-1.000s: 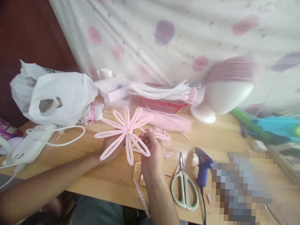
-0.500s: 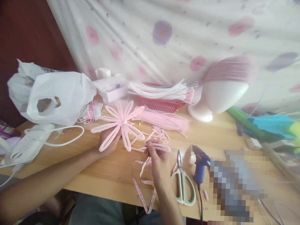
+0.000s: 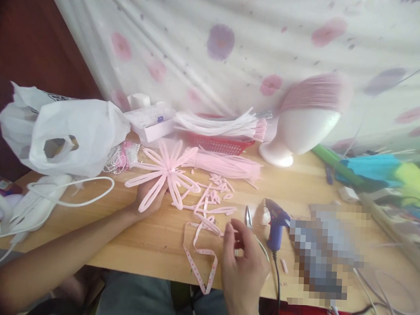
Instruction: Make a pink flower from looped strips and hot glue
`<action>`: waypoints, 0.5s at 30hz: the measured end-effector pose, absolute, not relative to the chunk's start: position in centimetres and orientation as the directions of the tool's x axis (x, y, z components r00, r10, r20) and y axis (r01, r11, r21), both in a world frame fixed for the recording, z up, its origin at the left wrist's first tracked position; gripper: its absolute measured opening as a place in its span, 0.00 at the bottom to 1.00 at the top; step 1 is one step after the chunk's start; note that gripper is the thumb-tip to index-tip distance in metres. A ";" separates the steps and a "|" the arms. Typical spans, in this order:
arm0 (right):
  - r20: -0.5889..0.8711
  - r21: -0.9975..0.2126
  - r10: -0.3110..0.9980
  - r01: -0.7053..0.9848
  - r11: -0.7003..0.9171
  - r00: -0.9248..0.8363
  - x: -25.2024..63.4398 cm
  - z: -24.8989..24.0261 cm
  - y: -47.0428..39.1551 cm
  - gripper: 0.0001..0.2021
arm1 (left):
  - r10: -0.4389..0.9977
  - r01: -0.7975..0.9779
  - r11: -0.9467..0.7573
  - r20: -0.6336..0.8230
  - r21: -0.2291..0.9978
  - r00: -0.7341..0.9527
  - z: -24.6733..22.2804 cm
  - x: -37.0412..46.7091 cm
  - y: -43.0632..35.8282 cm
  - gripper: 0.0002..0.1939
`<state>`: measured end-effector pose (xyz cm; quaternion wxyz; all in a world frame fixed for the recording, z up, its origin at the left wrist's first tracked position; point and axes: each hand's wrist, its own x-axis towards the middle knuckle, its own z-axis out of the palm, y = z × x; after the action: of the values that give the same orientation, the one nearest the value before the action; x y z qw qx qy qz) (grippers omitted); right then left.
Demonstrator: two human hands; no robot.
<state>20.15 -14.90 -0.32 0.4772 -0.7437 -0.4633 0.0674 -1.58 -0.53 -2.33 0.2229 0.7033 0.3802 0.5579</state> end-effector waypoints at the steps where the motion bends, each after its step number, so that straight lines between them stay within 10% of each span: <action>1: 0.405 -0.723 0.725 0.680 -0.118 0.557 20.6 -0.5 -15.5 0.17 | 0.785 0.278 -0.611 0.614 0.741 0.089 -2.3 -1.6 -0.6 0.16; 10: 0.614 -0.682 0.394 0.711 -0.173 0.684 25.4 -2.6 -17.1 0.17 | 0.776 0.261 -0.623 0.625 0.737 0.086 -2.6 -1.6 -0.8 0.17; 15: 0.350 -0.664 0.576 0.629 -0.404 0.739 28.4 -1.7 -15.0 0.26 | 0.786 0.202 -0.614 0.615 0.763 0.067 -3.0 -1.5 -0.8 0.15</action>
<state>28.44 -14.99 -1.65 0.4106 -0.8372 -0.3598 -0.0327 -1.49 -0.76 -3.01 0.2514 0.6857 0.3600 0.5805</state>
